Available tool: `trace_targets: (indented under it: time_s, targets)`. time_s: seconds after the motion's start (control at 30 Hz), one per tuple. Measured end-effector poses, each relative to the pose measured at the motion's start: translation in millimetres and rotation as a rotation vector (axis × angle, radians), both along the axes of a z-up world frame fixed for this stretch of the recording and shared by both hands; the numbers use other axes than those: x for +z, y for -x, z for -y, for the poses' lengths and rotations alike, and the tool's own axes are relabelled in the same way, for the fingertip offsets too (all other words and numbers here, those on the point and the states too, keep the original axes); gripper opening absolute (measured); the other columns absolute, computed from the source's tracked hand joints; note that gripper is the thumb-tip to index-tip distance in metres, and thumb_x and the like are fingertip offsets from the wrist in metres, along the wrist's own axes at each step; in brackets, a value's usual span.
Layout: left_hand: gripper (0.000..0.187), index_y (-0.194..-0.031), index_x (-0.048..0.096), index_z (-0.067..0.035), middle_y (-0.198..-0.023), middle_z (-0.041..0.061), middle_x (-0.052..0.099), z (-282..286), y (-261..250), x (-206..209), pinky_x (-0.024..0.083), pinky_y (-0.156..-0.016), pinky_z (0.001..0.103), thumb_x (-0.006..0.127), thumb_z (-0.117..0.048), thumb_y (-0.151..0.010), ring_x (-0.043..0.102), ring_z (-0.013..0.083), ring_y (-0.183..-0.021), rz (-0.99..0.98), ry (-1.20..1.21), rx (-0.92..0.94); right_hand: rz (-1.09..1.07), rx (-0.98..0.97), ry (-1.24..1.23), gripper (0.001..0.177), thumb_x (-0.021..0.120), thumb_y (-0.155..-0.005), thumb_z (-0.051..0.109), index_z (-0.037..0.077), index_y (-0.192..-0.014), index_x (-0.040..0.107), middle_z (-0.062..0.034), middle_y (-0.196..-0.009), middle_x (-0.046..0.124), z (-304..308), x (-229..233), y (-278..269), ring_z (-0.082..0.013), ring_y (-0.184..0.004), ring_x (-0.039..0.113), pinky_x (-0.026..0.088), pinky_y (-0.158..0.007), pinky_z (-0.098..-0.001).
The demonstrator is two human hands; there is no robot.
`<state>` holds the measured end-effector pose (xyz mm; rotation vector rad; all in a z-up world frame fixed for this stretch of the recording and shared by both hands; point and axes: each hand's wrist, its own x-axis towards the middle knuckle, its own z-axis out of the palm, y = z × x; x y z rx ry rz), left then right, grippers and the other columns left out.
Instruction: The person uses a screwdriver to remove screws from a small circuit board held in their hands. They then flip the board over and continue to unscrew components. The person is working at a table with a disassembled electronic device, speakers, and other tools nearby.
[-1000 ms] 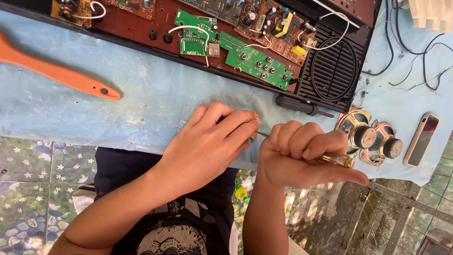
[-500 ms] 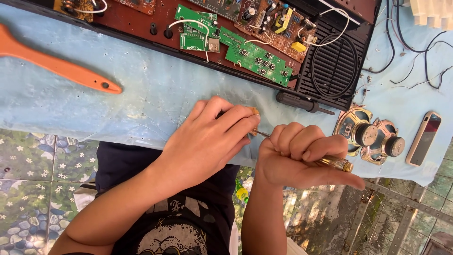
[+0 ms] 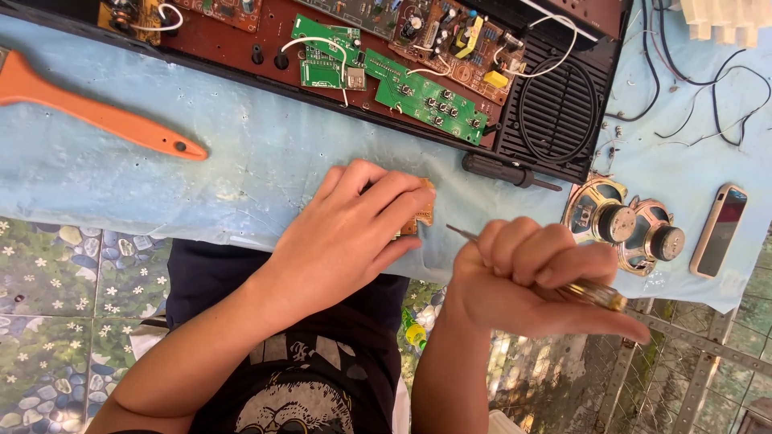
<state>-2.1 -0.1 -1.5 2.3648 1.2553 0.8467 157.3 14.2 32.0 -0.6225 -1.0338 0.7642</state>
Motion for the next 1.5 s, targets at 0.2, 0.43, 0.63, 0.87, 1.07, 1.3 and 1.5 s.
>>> trace_targets:
  time_s: [0.2, 0.43, 0.63, 0.87, 1.07, 1.3, 1.5]
  targets:
    - [0.048, -0.136, 0.058, -0.006, -0.128, 0.008, 0.059, 0.1, 3.9, 0.2, 0.045, -0.098, 0.046, 0.075, -0.028, -0.097, 0.048, 0.0299, -0.113, 0.205, 0.087, -0.052, 0.209, -0.107, 0.185, 0.056, 0.050, -0.089, 0.075, 0.021, -0.086, 0.034, 0.0024, -0.065, 0.016, 24.4, 30.1, -22.2, -0.0104, -0.052, 0.003, 0.007, -0.049, -0.0342]
    - [0.046, -0.135, 0.060, -0.008, -0.130, 0.011, 0.062, 8.6, 7.5, 26.8, 0.052, -0.100, 0.041, 0.079, -0.022, -0.096, 0.059, 0.0295, -0.112, 0.554, 0.027, -0.096, 0.012, -0.010, 0.379, 0.024, 0.045, -0.109, 0.029, 0.017, -0.101, 0.063, 0.0014, -0.070, 0.045, 39.9, 10.9, -31.4, -0.0054, -0.040, 0.023, 0.013, -0.036, -0.0218]
    - [0.037, -0.116, 0.067, -0.006, -0.121, 0.015, 0.069, 20.8, -0.1, 36.6, 0.054, -0.094, 0.039, 0.078, -0.031, -0.090, 0.067, 0.0284, -0.106, 0.786, 0.017, -0.049, 0.295, 0.082, 0.496, 0.037, 0.062, -0.103, 0.029, -0.001, -0.124, 0.060, -0.0110, -0.115, 0.064, 60.9, -1.6, -15.5, -0.0088, -0.065, 0.056, 0.042, -0.053, -0.0218]
    - [0.024, -0.112, 0.064, -0.005, -0.117, 0.017, 0.065, 29.3, -5.6, 51.1, 0.059, -0.093, 0.038, 0.065, -0.022, -0.096, 0.067, 0.0290, -0.106, 0.912, 0.130, 0.021, 0.485, 0.110, 0.543, 0.054, 0.065, -0.099, 0.031, -0.005, -0.139, 0.059, -0.0146, -0.133, 0.065, 65.4, 4.1, -3.3, -0.0081, -0.062, 0.053, 0.047, -0.056, -0.0252]
    - [0.025, -0.117, 0.067, -0.007, -0.118, 0.017, 0.064, 31.1, -0.9, 47.7, 0.061, -0.094, 0.039, 0.066, -0.024, -0.099, 0.071, 0.0306, -0.107, 0.858, 0.014, 0.005, 0.549, 0.220, 0.393, 0.066, 0.067, -0.102, 0.047, -0.002, -0.144, 0.053, -0.0229, -0.137, 0.061, 64.5, 9.1, -7.2, -0.0223, -0.100, 0.065, 0.055, -0.068, -0.0294]
    - [0.021, -0.106, 0.069, -0.003, -0.108, 0.015, 0.069, 29.2, 3.6, 54.1, 0.060, -0.084, 0.039, 0.066, -0.022, -0.097, 0.069, 0.0306, -0.093, 0.871, 0.026, 0.009, 0.567, 0.315, 0.367, 0.076, 0.077, -0.094, 0.048, -0.005, -0.144, 0.053, -0.0248, -0.133, 0.063, 62.5, 4.6, -12.5, -0.0339, -0.119, 0.066, 0.056, -0.100, -0.0445]
    - [0.012, -0.100, 0.067, 0.001, -0.099, 0.015, 0.070, 26.5, 7.5, 66.3, 0.060, -0.081, 0.038, 0.059, -0.007, -0.098, 0.070, 0.0283, -0.083, 0.863, 0.025, 0.041, 0.407, 0.357, 0.402, 0.080, 0.086, -0.091, 0.049, -0.003, -0.144, 0.056, -0.0251, -0.143, 0.059, 68.6, -13.8, -20.1, -0.0345, -0.135, 0.057, 0.047, -0.114, -0.0462]
